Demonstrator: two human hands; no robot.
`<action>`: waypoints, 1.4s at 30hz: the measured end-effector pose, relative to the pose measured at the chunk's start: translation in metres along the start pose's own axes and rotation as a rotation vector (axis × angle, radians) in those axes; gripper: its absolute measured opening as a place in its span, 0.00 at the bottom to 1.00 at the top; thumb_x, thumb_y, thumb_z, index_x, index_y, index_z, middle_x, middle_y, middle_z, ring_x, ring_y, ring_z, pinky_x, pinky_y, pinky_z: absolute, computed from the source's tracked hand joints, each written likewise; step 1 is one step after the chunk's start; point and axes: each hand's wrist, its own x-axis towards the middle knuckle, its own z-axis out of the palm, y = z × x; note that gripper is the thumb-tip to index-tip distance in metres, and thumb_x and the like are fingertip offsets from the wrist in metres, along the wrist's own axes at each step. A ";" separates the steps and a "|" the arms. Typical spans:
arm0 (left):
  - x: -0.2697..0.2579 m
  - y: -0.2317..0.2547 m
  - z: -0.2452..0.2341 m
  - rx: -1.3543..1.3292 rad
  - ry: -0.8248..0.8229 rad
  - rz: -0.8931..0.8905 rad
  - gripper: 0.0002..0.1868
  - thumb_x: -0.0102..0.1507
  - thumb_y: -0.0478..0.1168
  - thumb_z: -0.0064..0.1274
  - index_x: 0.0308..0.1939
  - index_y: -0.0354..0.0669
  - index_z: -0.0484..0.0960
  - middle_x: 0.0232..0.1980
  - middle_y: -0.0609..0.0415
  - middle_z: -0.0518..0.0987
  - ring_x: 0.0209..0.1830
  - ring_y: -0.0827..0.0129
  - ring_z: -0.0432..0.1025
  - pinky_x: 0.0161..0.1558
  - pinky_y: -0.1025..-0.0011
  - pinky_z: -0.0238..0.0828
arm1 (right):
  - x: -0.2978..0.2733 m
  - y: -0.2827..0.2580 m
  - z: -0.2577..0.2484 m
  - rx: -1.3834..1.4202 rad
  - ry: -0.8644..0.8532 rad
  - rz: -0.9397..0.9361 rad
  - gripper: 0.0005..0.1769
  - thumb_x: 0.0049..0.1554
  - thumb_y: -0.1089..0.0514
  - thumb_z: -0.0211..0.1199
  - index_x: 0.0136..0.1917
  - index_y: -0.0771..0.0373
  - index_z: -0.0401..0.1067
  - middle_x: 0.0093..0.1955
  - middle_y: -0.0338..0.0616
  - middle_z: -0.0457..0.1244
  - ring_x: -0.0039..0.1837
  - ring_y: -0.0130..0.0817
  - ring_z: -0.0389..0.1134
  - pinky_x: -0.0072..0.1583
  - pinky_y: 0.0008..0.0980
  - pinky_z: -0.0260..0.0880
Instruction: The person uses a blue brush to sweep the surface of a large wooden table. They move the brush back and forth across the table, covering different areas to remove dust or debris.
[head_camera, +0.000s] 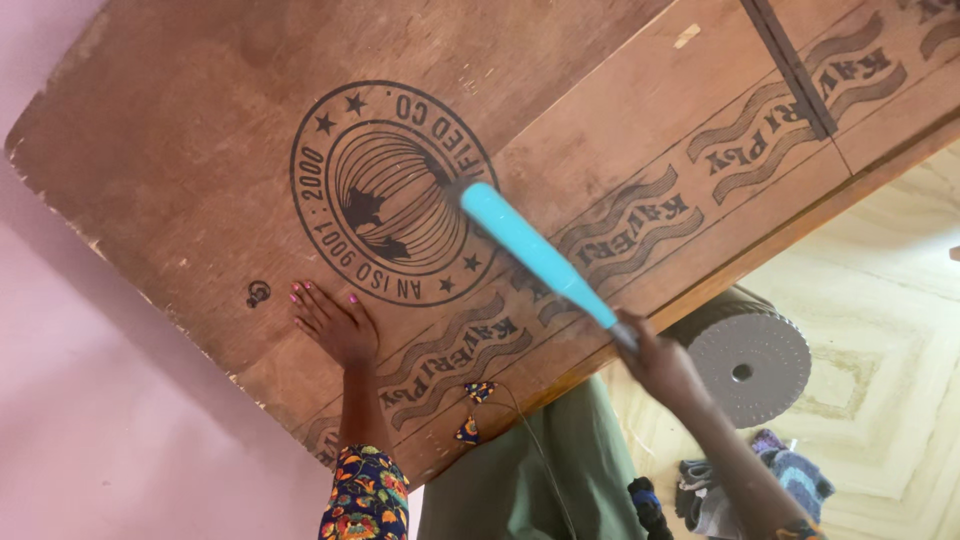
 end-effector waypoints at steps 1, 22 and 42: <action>-0.002 -0.002 0.001 0.000 -0.006 -0.001 0.41 0.74 0.53 0.37 0.83 0.32 0.44 0.87 0.41 0.42 0.87 0.48 0.35 0.81 0.44 0.27 | 0.002 0.015 -0.016 0.092 0.071 0.081 0.30 0.60 0.49 0.58 0.74 0.47 0.57 0.38 0.58 0.71 0.40 0.55 0.76 0.44 0.50 0.75; -0.119 -0.037 0.004 0.037 -0.117 0.132 0.40 0.73 0.55 0.35 0.83 0.35 0.45 0.87 0.41 0.43 0.87 0.45 0.37 0.79 0.40 0.33 | -0.054 0.138 0.049 0.133 0.353 -0.005 0.23 0.59 0.51 0.63 0.63 0.62 0.63 0.43 0.64 0.68 0.49 0.66 0.71 0.48 0.58 0.70; -0.164 -0.098 0.028 0.014 -0.222 0.381 0.56 0.61 0.65 0.46 0.78 0.39 0.33 0.82 0.41 0.30 0.81 0.46 0.24 0.71 0.36 0.18 | -0.165 0.052 0.274 -0.033 -0.283 -0.210 0.20 0.59 0.54 0.58 0.64 0.52 0.61 0.37 0.54 0.70 0.42 0.57 0.73 0.47 0.57 0.73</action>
